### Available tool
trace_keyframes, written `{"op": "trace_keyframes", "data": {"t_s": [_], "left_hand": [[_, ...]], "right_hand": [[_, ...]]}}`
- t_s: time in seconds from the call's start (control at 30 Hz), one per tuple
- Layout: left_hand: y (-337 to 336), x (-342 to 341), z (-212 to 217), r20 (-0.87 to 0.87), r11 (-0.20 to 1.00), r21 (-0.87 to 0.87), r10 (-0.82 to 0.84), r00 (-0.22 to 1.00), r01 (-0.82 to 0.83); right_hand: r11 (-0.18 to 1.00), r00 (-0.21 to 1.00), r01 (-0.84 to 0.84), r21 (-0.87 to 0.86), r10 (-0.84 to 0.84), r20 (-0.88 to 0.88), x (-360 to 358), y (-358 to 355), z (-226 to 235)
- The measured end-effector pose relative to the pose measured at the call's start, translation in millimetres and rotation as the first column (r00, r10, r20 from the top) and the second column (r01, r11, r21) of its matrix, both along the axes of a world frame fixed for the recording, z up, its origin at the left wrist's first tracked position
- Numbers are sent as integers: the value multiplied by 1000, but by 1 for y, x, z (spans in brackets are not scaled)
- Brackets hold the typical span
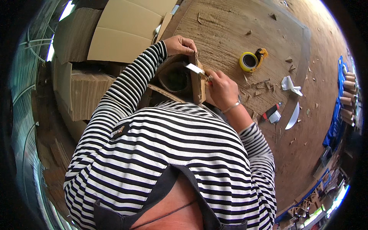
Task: The person assembles a cardboard box by folding the flaps and securing them with packing tape. They use a utility knife to trim excess tape and adjust the box shape. The person repeatedly folds and tapes the box edges to complete the assembly.
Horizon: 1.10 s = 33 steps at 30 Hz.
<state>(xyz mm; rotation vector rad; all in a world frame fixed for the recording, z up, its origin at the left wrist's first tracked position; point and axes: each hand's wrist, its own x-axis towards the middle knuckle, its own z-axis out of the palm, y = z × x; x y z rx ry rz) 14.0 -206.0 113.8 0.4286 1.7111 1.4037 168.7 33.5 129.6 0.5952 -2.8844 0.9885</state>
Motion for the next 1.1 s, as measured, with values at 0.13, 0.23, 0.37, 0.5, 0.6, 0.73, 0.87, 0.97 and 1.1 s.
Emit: {"op": "trace_keyframes", "data": {"t_s": [0.13, 0.23, 0.37, 0.5, 0.6, 0.73, 0.87, 0.97, 1.1], "left_hand": [[-1, 3, 17, -37, 999, -42, -9, 999, 7], [-4, 9, 16, -168, 993, -114, -30, 985, 11], [0, -4, 3, -56, 997, -71, -9, 998, 5], [-4, -2, 4, -89, 997, -77, -1, 996, -6], [-16, -3, 0, -104, 996, -61, 62, 993, -68], [-8, -5, 2, -52, 996, -79, 25, 998, -29], [-11, -5, 3, -6, 999, -16, 33, 999, -33], [-12, -9, 0, -11, 999, -45, 20, 1000, -21], [-2, -11, 2, 7, 999, -41, 22, 1000, -22]], "right_hand": [[1000, 998, 4, -3, -4, 57, 4, 2, 2], [999, 991, 30, -30, -26, 132, 37, 16, -2], [997, 995, 46, -67, -40, 92, 22, 5, 1], [998, 997, -13, -59, 17, 70, 27, 16, 11], [996, 999, -26, -88, 28, 28, 59, 40, -14], [998, 993, 22, -58, -15, 116, 46, 36, -3], [955, 978, 1, -297, 62, 201, 33, 61, -22], [610, 951, 204, -766, 62, 303, 20, 36, -18], [616, 853, 207, -760, 267, 448, 3, 3, 13]]}}
